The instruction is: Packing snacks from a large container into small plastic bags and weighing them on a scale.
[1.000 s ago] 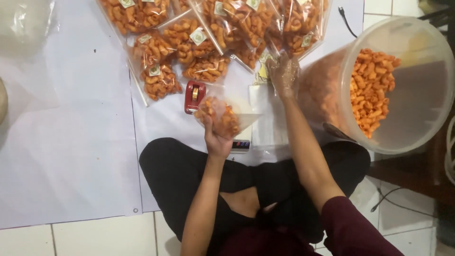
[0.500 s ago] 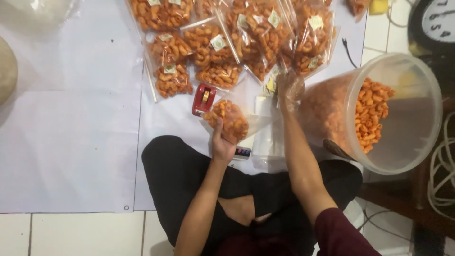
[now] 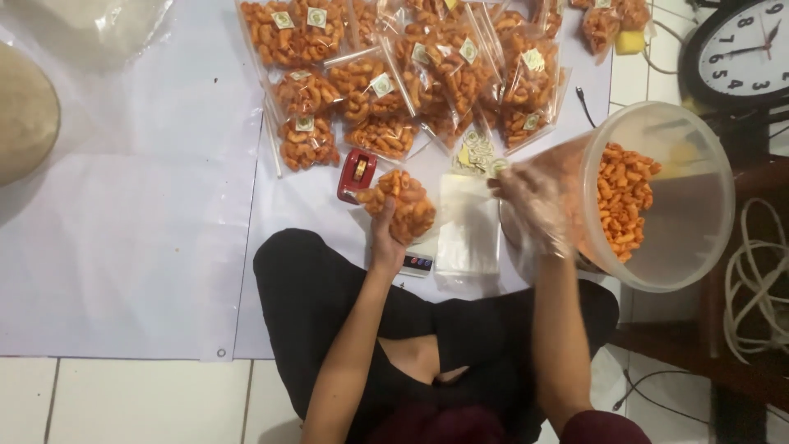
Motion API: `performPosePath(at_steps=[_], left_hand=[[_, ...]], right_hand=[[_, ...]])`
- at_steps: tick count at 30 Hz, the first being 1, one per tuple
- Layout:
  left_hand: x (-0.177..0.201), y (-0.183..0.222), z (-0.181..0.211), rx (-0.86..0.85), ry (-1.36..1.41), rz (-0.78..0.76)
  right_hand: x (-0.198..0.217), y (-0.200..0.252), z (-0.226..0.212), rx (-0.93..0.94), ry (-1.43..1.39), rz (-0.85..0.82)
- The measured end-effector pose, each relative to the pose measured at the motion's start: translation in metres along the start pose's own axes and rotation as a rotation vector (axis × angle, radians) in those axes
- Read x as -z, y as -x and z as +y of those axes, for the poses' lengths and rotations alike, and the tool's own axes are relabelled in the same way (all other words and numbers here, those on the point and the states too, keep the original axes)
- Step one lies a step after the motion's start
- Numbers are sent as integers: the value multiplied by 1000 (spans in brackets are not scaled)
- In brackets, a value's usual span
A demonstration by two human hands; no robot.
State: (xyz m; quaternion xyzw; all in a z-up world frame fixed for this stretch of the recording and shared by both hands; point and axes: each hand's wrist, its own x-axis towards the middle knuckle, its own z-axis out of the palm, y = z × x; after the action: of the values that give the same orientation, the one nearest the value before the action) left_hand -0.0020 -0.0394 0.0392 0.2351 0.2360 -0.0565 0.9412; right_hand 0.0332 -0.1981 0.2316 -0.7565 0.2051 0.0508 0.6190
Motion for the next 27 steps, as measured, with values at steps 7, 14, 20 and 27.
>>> performPosePath(at_steps=[7,14,20,27], left_hand=[[-22,22,12,-65,-172,-75],[36,-20,-35,-25,-9,-444],[27,-9,-7,26,0,-600],[15,-1,5,6,-159,-560]], right_hand=[[6,29,-66,379,598,-166],[-5,37,-94,198,1133,-332],[-8,45,-138,-65,996,-305],[6,33,-126,47,1078,-359]])
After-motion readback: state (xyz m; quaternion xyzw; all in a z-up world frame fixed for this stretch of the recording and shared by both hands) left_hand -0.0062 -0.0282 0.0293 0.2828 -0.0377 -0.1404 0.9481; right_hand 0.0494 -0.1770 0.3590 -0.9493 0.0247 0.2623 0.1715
